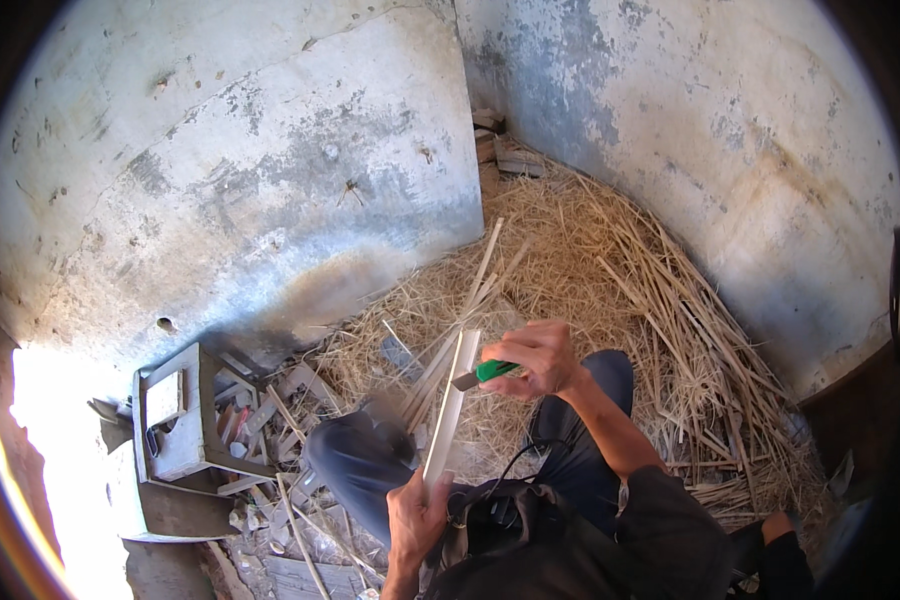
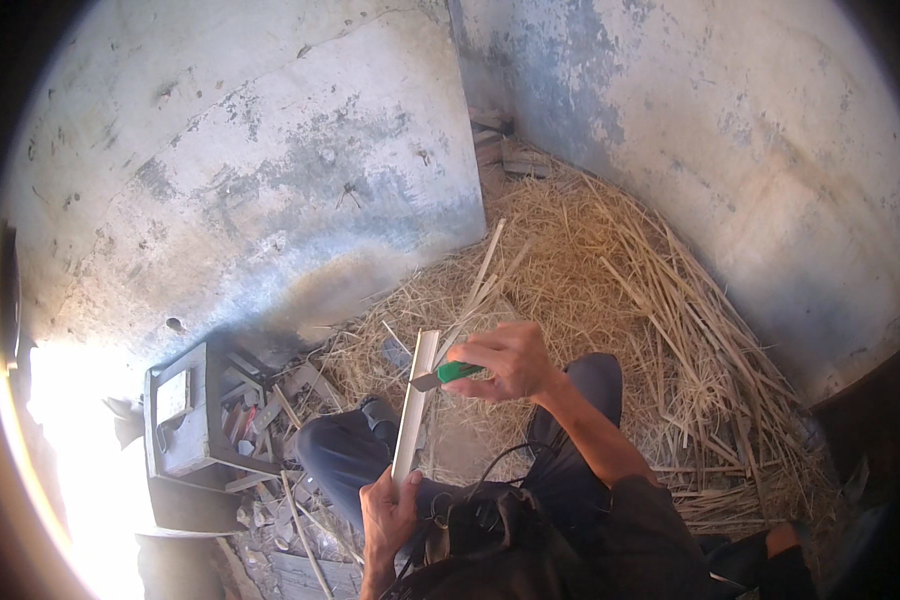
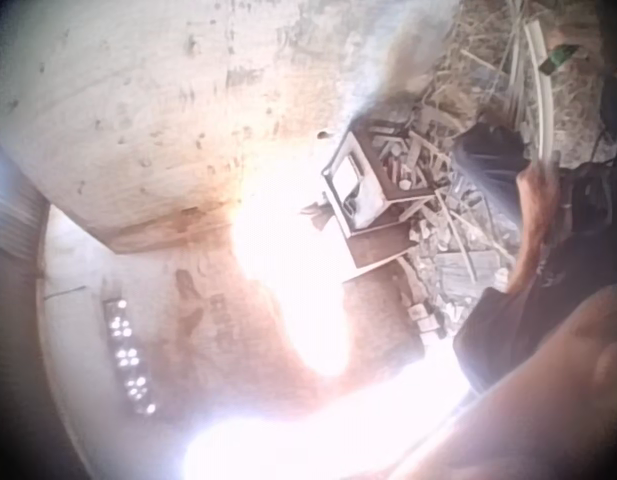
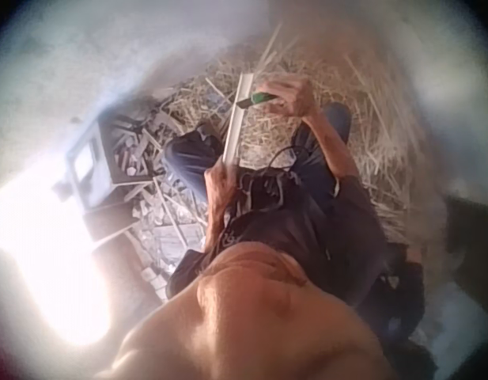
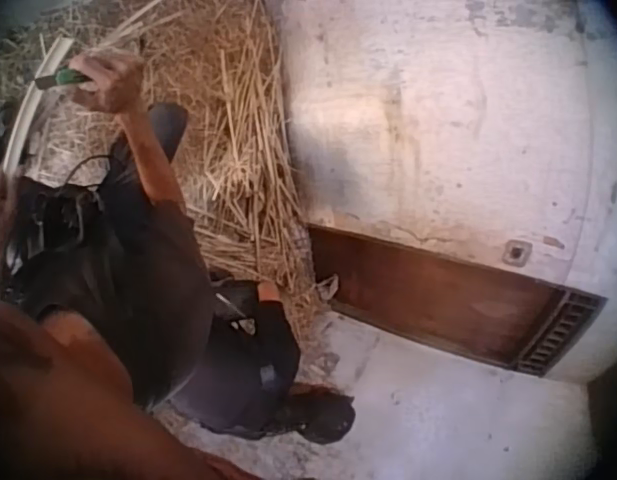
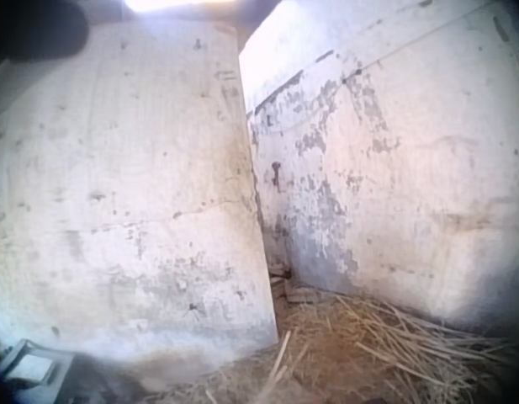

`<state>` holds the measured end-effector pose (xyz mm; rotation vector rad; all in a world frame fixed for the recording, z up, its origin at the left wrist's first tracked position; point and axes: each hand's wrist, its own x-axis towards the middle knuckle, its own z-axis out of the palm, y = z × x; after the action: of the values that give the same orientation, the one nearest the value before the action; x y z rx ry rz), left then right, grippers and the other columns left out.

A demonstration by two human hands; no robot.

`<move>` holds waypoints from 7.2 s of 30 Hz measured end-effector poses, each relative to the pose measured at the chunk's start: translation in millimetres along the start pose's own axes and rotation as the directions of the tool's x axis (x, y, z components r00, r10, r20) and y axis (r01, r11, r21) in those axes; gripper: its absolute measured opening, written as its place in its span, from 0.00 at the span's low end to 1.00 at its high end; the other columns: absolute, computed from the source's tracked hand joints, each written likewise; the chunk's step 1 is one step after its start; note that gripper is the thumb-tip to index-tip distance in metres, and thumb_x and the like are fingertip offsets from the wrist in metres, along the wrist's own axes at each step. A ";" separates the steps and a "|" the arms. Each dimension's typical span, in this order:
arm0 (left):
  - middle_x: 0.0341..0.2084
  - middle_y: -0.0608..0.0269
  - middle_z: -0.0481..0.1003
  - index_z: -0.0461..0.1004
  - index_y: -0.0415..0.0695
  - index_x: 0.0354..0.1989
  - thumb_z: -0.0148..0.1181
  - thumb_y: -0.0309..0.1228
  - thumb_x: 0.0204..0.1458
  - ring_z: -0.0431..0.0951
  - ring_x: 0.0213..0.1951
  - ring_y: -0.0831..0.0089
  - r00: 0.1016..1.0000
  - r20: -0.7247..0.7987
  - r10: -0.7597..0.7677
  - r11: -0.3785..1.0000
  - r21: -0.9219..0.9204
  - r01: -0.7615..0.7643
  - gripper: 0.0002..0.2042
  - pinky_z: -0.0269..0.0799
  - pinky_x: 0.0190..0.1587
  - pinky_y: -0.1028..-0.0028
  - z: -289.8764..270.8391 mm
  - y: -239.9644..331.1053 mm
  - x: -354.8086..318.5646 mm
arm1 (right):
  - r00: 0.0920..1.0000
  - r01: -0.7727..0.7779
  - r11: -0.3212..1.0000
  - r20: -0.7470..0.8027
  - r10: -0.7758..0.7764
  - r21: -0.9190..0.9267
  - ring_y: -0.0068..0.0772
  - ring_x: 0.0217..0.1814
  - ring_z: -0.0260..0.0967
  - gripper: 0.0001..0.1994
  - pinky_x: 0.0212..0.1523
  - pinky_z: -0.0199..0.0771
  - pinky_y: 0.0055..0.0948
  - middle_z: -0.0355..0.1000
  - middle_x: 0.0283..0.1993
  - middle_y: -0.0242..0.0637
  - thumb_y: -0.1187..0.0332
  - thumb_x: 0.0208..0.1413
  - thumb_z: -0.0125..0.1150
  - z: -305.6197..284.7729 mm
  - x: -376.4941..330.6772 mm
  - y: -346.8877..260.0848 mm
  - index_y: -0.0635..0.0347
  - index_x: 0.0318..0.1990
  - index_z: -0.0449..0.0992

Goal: The person sits on the floor and uses a green utility knife to shave thin strips from a long piece of bamboo. They hold the bamboo vertically and repeatedly scrape the blade along its length to remove the outer layer, creating a pile of shavings on the floor.

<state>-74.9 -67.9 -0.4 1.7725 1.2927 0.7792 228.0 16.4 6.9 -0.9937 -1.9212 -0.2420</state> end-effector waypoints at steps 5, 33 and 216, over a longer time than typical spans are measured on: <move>0.17 0.47 0.75 0.81 0.34 0.42 0.65 0.32 0.65 0.77 0.18 0.64 1.000 0.007 -0.004 1.000 0.003 0.004 0.11 0.71 0.26 0.66 -0.6 -3.1 -1.6 | 1.000 -0.023 0.999 0.003 0.023 -0.032 0.23 0.19 0.72 0.15 0.22 0.68 0.28 0.78 0.24 0.19 0.44 0.57 0.75 -2.3 0.1 -0.3 0.42 0.35 0.86; 0.30 0.46 0.82 0.76 0.38 0.47 0.73 0.38 0.60 0.84 0.31 0.51 0.993 0.105 0.050 0.996 0.071 -0.057 0.17 0.78 0.36 0.59 7.2 0.1 39.6 | 0.675 -0.655 0.376 0.283 0.681 0.655 0.19 0.34 0.73 0.18 0.36 0.71 0.25 0.78 0.32 0.28 0.56 0.72 0.64 17.4 -0.9 -16.5 0.64 0.52 0.87; 0.15 0.66 0.70 0.69 0.38 0.29 0.51 0.38 0.75 0.71 0.19 0.80 0.997 0.064 -0.039 0.984 -0.169 0.050 0.20 0.63 0.22 0.72 15.3 18.7 -5.7 | 0.820 -0.493 0.865 -0.281 0.499 0.096 0.23 0.20 0.72 0.22 0.22 0.68 0.30 0.76 0.22 0.30 0.45 0.67 0.66 -20.4 -15.3 62.1 0.58 0.40 0.86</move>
<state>-55.0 -80.2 8.0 1.6139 1.1854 0.7809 289.9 38.0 -8.0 -1.3270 -1.3323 -0.0615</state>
